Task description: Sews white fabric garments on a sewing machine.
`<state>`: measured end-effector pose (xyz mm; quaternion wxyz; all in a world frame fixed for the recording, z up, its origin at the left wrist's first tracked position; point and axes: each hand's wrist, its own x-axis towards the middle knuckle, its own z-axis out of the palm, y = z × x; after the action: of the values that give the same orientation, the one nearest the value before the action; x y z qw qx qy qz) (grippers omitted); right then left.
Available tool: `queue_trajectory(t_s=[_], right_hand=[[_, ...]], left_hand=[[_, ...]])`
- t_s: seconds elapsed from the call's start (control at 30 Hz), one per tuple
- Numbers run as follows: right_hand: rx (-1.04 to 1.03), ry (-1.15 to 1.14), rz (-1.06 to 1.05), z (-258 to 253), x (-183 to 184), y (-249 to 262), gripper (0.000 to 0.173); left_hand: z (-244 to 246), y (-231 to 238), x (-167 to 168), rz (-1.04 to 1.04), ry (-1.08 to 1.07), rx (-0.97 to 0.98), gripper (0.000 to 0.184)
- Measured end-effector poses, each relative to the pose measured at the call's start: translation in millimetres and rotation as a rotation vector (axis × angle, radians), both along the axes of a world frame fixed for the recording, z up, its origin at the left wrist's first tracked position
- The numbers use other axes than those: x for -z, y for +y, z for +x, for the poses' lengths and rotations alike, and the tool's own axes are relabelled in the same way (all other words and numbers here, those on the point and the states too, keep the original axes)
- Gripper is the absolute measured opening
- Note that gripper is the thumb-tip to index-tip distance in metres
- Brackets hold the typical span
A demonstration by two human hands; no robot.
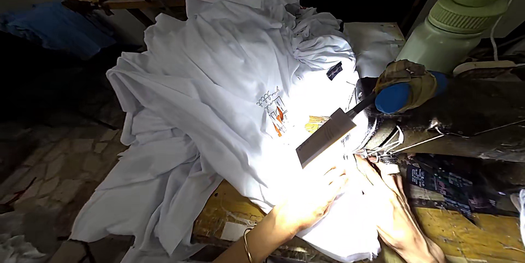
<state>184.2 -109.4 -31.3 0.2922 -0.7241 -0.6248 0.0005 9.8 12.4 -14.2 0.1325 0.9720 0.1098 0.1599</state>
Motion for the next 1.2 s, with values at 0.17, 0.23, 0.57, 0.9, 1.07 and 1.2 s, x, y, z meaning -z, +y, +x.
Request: queue_trajectory(t_s=[0.17,0.23,0.57,0.9,1.07,1.2], right_hand=[[0.090,-0.085,-0.089,-15.0,-2.7,0.9,0.052],[0.108,-0.091,-0.103,-16.2,-1.0,3.7,0.051],[0.147,-0.042,-0.100,-9.2,7.5,8.6,0.047],[0.165,-0.112,-0.086,-15.0,-0.7,8.3,0.049],[0.197,-0.120,-0.088,-13.6,1.6,18.3,0.045],[0.196,-0.075,-0.103,-13.2,2.2,14.8,0.046]], left_hand=[[3.9,7.5,-1.2,-0.053,0.010,0.019,0.038],[4.7,11.0,-1.8,-0.100,0.017,0.014,0.040],[10.4,11.7,1.1,-0.106,0.035,-0.084,0.044],[10.7,11.8,2.6,-0.025,0.044,-0.057,0.041],[15.7,17.1,-3.8,-0.118,0.112,-0.053,0.041],[12.4,12.4,6.2,-0.034,0.046,-0.098,0.042]])
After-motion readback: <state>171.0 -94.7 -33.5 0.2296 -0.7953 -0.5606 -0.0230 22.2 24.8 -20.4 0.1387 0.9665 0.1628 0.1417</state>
